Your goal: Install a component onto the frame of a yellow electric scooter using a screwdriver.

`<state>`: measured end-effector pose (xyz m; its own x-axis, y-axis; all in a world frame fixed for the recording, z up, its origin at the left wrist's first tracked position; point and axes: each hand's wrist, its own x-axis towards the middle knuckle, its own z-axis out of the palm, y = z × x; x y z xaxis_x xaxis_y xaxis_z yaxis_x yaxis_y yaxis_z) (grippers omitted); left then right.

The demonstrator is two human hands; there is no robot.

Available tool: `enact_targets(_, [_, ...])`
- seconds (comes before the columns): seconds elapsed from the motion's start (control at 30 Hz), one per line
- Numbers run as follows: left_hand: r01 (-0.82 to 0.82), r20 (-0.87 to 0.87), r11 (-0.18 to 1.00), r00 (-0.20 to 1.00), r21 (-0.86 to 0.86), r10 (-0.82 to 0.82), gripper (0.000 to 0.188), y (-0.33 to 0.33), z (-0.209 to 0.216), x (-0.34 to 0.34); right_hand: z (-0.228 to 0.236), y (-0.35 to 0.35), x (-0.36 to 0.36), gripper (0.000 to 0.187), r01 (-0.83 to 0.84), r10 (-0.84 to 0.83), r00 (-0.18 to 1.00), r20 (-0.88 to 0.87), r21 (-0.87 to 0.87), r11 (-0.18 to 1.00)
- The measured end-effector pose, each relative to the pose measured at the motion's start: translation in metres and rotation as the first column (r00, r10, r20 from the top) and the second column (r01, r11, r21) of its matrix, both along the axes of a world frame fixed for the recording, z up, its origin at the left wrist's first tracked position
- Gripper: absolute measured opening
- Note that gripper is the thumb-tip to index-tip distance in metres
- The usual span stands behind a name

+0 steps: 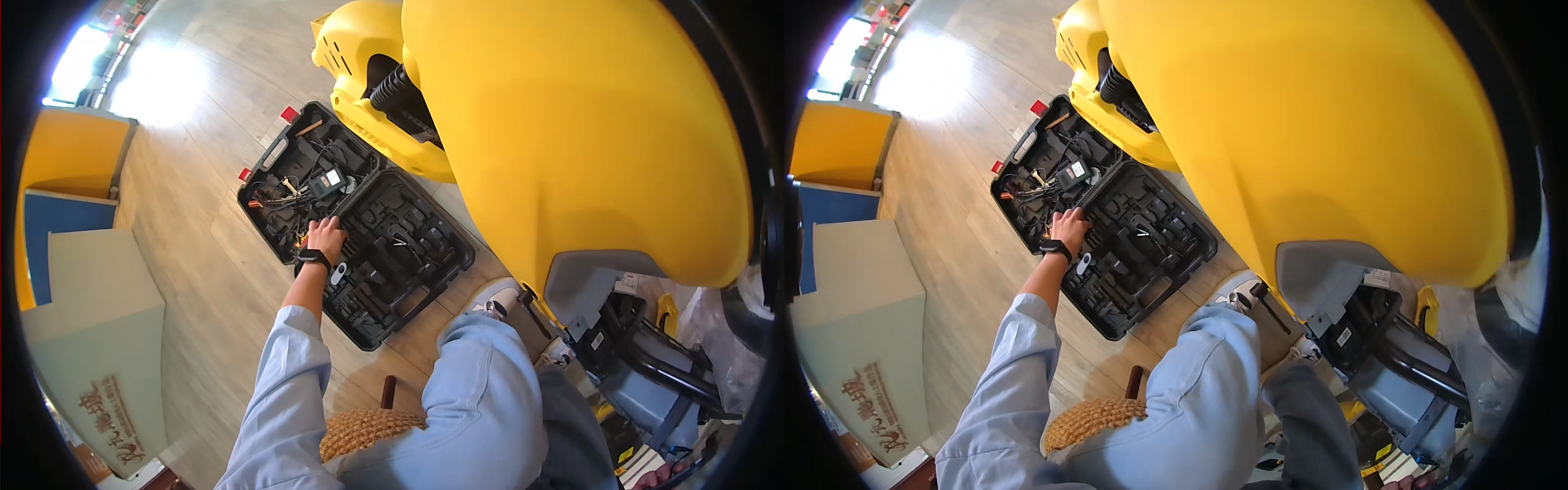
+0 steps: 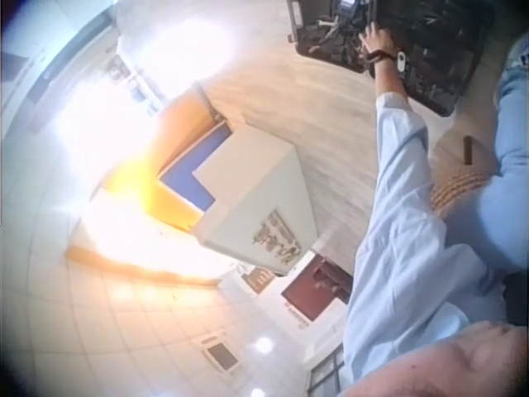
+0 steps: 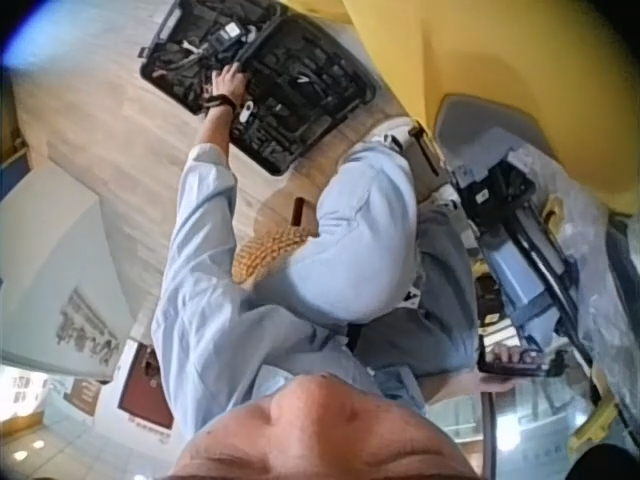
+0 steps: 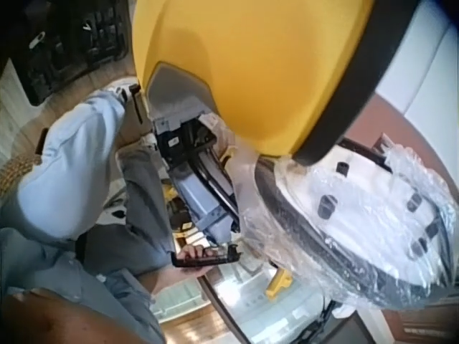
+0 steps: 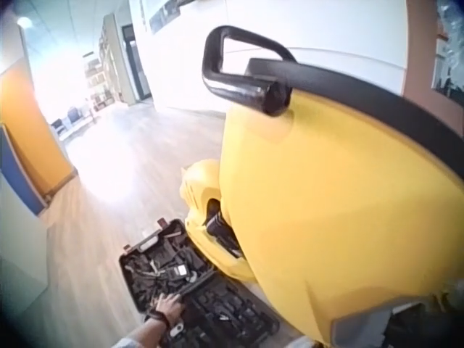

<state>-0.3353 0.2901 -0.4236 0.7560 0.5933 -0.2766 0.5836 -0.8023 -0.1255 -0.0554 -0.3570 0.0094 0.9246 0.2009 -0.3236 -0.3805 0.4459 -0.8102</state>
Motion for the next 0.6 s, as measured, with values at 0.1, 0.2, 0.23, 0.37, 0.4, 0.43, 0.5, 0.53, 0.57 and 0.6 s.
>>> enact_targets(0.1, [0.071, -0.021, 0.997, 0.997, -0.030, -0.071, 0.020, 0.004, -0.008, 0.006, 0.006, -0.001, -0.003, 0.041, 0.153, -0.142, 0.985, 0.101, -0.116, 0.981])
enact_targets(0.2, [0.203, 0.056, 0.976, 0.978, -0.076, -0.199, 0.019, 0.009, -0.017, 0.014, 0.001, 0.013, -0.007, 0.034, 0.216, -0.195, 0.968, 0.159, -0.127, 0.968])
enact_targets(0.23, [0.203, 0.008, 0.976, 0.979, -0.075, -0.203, 0.019, 0.007, -0.018, 0.014, -0.001, 0.017, -0.007, 0.035, 0.229, -0.202, 0.964, 0.171, -0.157, 0.961])
enact_targets(0.37, [0.208, -0.043, 0.976, 0.977, -0.056, -0.211, 0.020, 0.008, -0.025, 0.001, -0.004, 0.014, -0.005, 0.035, 0.195, -0.167, 0.963, 0.213, -0.115, 0.974])
enact_targets(0.4, [0.206, -0.042, 0.977, 0.977, -0.060, -0.208, 0.020, 0.007, -0.028, 0.000, -0.004, 0.017, -0.005, 0.035, 0.192, -0.164, 0.963, 0.213, -0.119, 0.974])
enact_targets(0.43, [0.200, -0.033, 0.979, 0.979, -0.048, -0.202, 0.019, 0.006, -0.030, -0.002, -0.003, 0.020, -0.007, 0.034, 0.202, -0.173, 0.963, 0.207, -0.132, 0.970])
enact_targets(0.5, [0.198, -0.015, 0.979, 0.980, -0.044, -0.199, 0.018, 0.002, -0.036, -0.001, 0.001, 0.020, -0.007, 0.032, 0.216, -0.182, 0.961, 0.209, -0.153, 0.964])
enact_targets(0.53, [0.194, -0.004, 0.981, 0.981, -0.021, -0.194, 0.014, 0.001, -0.039, -0.005, -0.001, 0.015, -0.005, 0.032, 0.129, -0.102, 0.976, 0.190, -0.135, 0.982])
enact_targets(0.57, [0.191, 0.009, 0.982, 0.982, 0.004, -0.191, 0.012, 0.001, -0.040, -0.005, 0.000, 0.015, -0.005, 0.031, 0.044, -0.024, 0.984, 0.174, -0.113, 0.993])
enact_targets(0.6, [0.192, 0.012, 0.981, 0.981, -0.001, -0.192, 0.012, 0.000, -0.043, -0.006, 0.001, 0.015, -0.004, 0.031, 0.046, -0.024, 0.984, 0.177, -0.118, 0.992])
